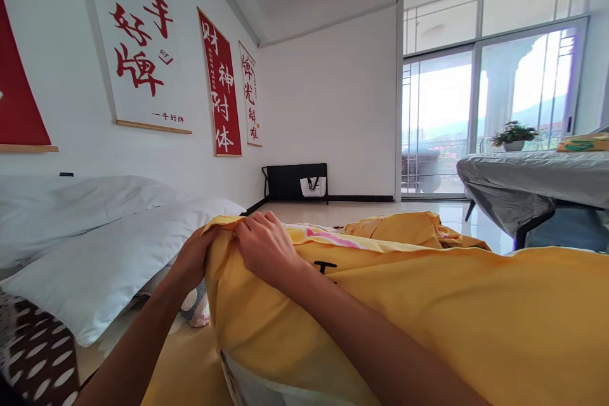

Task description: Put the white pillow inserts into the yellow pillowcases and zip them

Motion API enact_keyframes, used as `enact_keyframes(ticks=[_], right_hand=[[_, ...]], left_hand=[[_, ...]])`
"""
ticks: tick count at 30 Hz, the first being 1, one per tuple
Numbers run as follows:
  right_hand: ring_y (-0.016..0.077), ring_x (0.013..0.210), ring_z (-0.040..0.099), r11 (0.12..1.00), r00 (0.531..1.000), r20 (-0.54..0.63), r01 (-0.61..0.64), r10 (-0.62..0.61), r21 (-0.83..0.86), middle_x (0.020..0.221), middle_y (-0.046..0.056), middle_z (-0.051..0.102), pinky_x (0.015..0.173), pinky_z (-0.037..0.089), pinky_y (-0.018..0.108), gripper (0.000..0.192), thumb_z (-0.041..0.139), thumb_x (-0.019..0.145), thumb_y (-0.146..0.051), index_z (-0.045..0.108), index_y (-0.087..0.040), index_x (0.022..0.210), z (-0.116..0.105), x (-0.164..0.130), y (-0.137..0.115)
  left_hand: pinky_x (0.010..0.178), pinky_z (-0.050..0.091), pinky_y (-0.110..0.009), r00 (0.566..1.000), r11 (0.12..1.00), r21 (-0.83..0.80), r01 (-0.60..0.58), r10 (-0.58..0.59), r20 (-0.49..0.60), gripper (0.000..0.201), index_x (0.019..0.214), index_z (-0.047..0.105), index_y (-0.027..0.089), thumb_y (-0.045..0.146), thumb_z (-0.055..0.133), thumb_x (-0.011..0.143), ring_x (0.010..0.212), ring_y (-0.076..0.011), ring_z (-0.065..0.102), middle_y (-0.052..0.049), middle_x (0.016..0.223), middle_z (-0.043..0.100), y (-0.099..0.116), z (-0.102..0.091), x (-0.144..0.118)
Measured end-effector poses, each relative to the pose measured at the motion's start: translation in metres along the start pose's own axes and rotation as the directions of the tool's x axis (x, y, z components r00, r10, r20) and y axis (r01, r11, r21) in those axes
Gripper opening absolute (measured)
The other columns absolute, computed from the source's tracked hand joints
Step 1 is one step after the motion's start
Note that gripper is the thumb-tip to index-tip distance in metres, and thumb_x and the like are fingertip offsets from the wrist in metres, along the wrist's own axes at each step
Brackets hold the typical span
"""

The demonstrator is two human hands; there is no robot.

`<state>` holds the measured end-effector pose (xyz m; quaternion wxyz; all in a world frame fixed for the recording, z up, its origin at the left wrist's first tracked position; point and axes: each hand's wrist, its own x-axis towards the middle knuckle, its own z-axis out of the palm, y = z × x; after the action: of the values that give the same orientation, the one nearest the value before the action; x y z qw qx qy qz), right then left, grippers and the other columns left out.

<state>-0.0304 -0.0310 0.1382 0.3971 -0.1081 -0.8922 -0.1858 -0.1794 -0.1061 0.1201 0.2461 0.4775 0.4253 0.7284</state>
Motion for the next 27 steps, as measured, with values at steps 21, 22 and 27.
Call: enact_keyframes(ticks=[21, 22, 27], right_hand=[[0.0111, 0.056, 0.038, 0.833, 0.926, 0.075, -0.366, 0.37, 0.416, 0.059, -0.003, 0.052, 0.055, 0.022, 0.024, 0.022, 0.055, 0.086, -0.035, 0.057, -0.021, 0.069, -0.015, -0.004, 0.016], [0.0107, 0.055, 0.035, 0.829, 0.927, 0.049, -0.357, 0.373, 0.43, 0.057, -0.004, 0.049, 0.055, 0.022, 0.024, 0.026, 0.054, 0.087, -0.035, 0.055, -0.02, 0.065, -0.014, -0.005, 0.017], [0.0108, 0.057, 0.034, 0.883, 0.941, -0.137, -0.231, 0.31, 0.408, 0.057, -0.003, 0.045, 0.06, 0.026, 0.025, 0.042, 0.044, 0.094, -0.034, 0.046, -0.018, 0.055, -0.007, -0.004, 0.024]], left_hand=[[0.036, 0.035, -0.021, 0.993, 0.873, 0.475, -0.115, 0.12, 0.018, 0.032, 0.067, 0.052, 0.018, 0.048, 0.06, 0.073, 0.044, -0.0107, 0.044, 0.004, 0.054, 0.044, 0.045, -0.021, -0.002], [0.038, 0.035, -0.02, 0.993, 0.864, 0.49, -0.116, 0.092, 0.073, 0.032, 0.069, 0.053, 0.017, 0.048, 0.063, 0.071, 0.046, -0.0105, 0.044, 0.004, 0.056, 0.045, 0.046, -0.024, 0.0], [0.059, 0.044, -0.023, 0.909, 0.656, 0.691, -0.304, -0.018, 0.416, 0.025, 0.077, 0.06, 0.017, 0.04, 0.068, 0.069, 0.07, -0.0152, 0.052, -0.001, 0.078, 0.056, 0.052, -0.023, -0.007]])
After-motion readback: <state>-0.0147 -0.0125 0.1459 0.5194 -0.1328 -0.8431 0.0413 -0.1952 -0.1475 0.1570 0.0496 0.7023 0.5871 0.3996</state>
